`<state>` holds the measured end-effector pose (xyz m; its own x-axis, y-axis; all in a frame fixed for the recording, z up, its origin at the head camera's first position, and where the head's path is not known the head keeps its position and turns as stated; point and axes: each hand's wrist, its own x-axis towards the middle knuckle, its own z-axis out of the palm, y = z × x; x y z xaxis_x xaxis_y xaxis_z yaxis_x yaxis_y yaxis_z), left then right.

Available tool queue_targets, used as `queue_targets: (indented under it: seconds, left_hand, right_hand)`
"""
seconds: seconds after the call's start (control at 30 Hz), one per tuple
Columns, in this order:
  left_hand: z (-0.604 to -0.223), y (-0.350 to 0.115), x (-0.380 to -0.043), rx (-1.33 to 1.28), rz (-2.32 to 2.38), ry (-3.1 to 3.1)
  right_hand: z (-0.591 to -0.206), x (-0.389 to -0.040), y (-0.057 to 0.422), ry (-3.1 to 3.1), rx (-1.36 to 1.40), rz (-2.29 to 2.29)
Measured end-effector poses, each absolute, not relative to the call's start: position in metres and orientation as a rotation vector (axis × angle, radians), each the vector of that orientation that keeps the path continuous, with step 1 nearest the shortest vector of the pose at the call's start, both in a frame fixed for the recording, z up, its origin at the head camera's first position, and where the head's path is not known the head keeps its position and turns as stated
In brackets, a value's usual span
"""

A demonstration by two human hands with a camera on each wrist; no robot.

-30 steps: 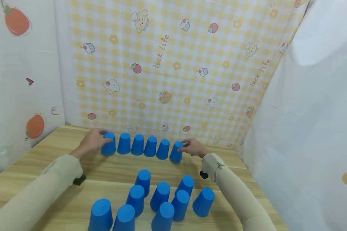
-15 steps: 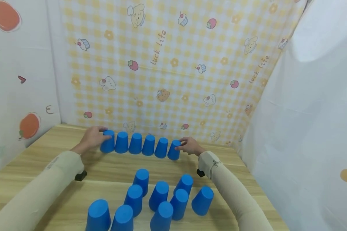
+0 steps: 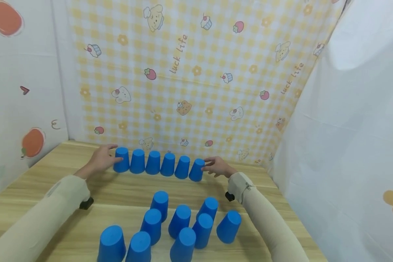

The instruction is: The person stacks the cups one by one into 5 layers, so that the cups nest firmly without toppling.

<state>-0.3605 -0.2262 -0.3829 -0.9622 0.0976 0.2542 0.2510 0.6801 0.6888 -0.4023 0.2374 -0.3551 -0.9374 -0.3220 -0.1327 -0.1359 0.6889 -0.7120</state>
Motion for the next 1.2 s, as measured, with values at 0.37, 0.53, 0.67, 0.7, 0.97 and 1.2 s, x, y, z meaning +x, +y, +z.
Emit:
queue_targets:
  seconds: [0.37,0.53,0.67,0.7,0.97,1.2]
  left_hand:
    - [-0.377,-0.19,-0.32,-0.455,-1.083,-2.634]
    - [-0.369,-0.164,-0.298,-0.705,-1.129,-2.664]
    - [-0.364,-0.144,-0.281,-0.914,-1.258,-2.79]
    - [-0.364,-0.14,-0.278,-0.954,-1.278,-2.823]
    - [-0.366,-0.12,-0.264,-1.208,-1.228,-2.866]
    - [-0.371,-0.116,-0.264,-1.282,-1.258,-2.797]
  right_hand:
    - [-0.345,-0.364,0.286,2.55,-0.529,-1.016]
    - [-0.34,-0.339,0.293,2.482,-0.669,-0.96]
    - [-0.34,-0.324,0.29,2.373,-0.802,-0.975]
    - [-0.341,-0.321,0.289,2.338,-0.843,-0.985]
    - [-0.348,-0.31,0.282,2.161,-1.034,-0.978]
    - [-0.352,-0.307,0.28,2.183,-0.959,-0.983]
